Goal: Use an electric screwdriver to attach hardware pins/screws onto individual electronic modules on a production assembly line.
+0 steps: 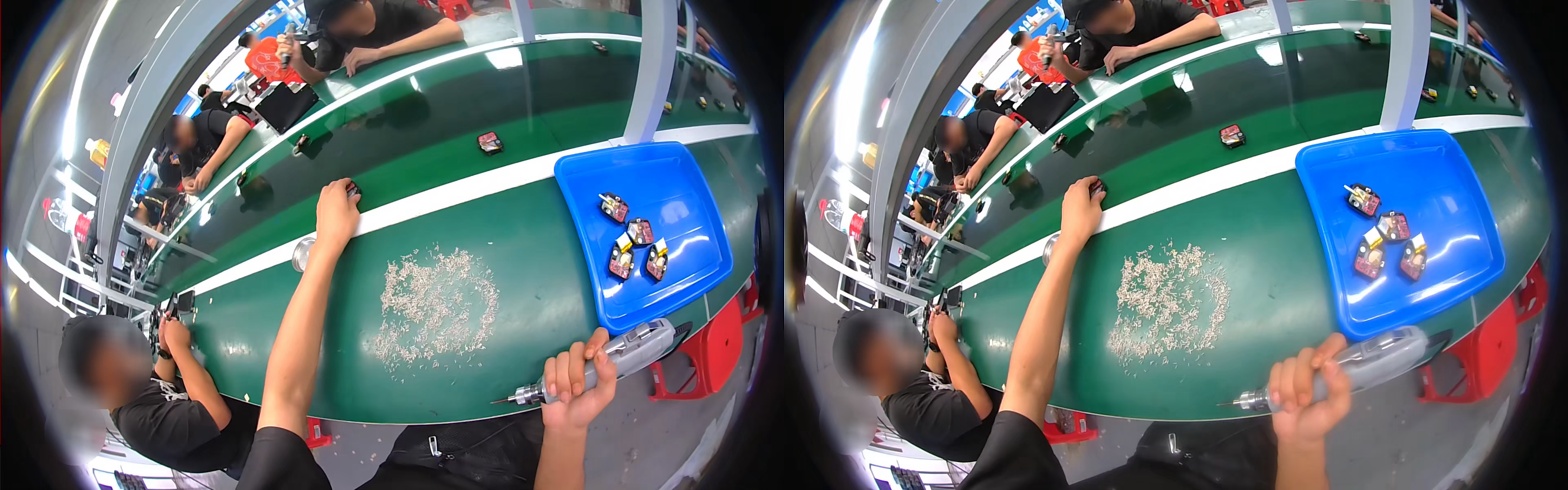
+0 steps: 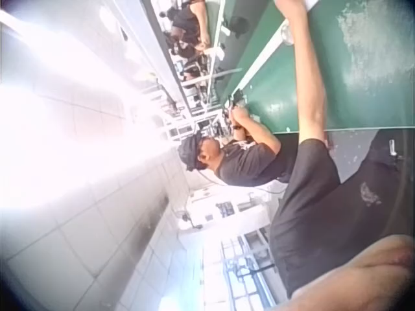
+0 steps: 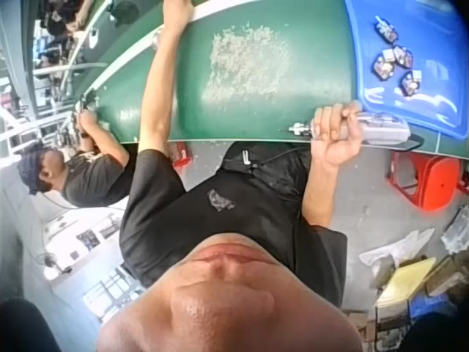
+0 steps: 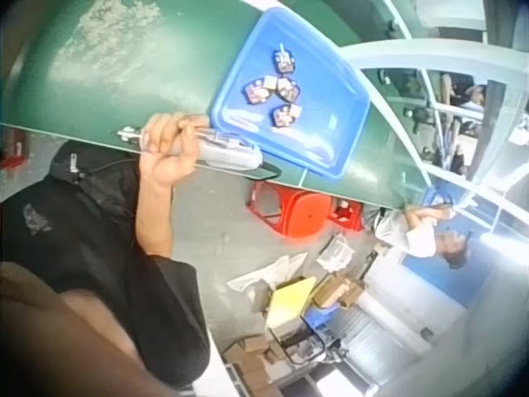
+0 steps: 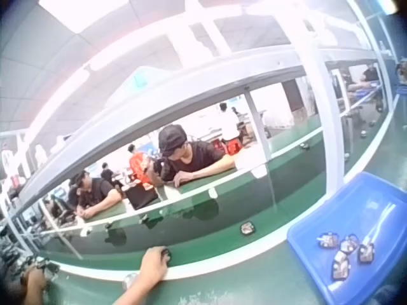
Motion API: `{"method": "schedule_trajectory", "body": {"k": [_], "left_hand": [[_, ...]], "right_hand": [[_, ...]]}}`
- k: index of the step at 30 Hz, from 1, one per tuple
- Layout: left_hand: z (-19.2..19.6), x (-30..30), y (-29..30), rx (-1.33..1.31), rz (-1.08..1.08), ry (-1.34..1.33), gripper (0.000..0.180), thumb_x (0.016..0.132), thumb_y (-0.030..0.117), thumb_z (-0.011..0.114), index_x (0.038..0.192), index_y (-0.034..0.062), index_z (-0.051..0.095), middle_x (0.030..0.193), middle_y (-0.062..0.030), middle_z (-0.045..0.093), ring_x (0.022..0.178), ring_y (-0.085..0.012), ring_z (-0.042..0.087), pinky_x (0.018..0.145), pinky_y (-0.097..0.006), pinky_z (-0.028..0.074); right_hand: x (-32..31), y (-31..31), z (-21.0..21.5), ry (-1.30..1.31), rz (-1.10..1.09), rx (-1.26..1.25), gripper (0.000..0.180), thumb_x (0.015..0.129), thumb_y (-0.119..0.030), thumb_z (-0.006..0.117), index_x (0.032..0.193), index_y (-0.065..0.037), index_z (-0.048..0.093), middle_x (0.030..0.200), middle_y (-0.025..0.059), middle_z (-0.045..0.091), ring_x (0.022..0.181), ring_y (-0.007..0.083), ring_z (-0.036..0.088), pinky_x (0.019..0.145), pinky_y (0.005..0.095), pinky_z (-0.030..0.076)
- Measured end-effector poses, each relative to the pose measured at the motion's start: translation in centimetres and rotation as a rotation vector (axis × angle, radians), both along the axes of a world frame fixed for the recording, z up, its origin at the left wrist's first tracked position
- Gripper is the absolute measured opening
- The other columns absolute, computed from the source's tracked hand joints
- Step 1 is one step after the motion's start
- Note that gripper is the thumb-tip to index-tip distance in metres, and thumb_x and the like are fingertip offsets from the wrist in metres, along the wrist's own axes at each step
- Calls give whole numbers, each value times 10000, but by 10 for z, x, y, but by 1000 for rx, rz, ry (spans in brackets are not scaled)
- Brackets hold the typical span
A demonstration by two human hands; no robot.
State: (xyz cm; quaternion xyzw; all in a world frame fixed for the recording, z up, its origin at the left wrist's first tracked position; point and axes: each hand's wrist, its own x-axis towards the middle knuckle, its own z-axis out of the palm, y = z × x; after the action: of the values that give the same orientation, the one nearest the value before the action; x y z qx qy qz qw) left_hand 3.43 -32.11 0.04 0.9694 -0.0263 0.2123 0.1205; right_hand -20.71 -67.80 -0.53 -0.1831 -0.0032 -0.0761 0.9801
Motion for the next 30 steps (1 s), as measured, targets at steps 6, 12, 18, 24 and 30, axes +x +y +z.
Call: {"method": "schedule_trajectory", "body": {"k": [6,12,18,24,30], "left_hand": [[15,-69,-102,-151,-449,-6,367,767,-12,667,1123,-28,581,1066,-192,619,977,-329,591,830,-373,486],[28,-189,-199,-78,-974,166,501,660,-57,674,1142,-69,540,1181,-198,554,1066,-361,558,864,-407,494],[12,-206,-212,-77,-1099,215,439,666,-48,654,1093,-98,564,1220,-200,539,1110,-341,532,849,-379,514],[15,-209,-212,-124,-1087,228,338,679,-38,642,1010,-90,601,1144,-178,590,1054,-305,573,795,-363,533],[16,-205,-216,-5,-1095,128,227,680,2,631,889,-88,624,1008,-162,628,931,-260,616,615,-314,552]], "right_hand": [[-8,-8,-3,27,21,18,137,932,-194,440,865,-77,414,494,-6,351,379,102,341,430,279,375],[-32,-12,-9,-74,127,22,144,942,-211,416,909,-74,446,522,-5,387,410,115,372,488,293,395],[-55,-7,-9,-45,107,46,108,928,-143,407,909,-58,472,492,12,399,380,119,373,450,289,379],[-61,-2,-15,13,97,31,106,921,-150,419,900,-62,475,488,11,393,387,120,379,457,292,386],[-59,1,-14,59,110,-39,148,933,-200,405,877,-76,464,487,-12,382,378,111,368,455,287,399]]}}
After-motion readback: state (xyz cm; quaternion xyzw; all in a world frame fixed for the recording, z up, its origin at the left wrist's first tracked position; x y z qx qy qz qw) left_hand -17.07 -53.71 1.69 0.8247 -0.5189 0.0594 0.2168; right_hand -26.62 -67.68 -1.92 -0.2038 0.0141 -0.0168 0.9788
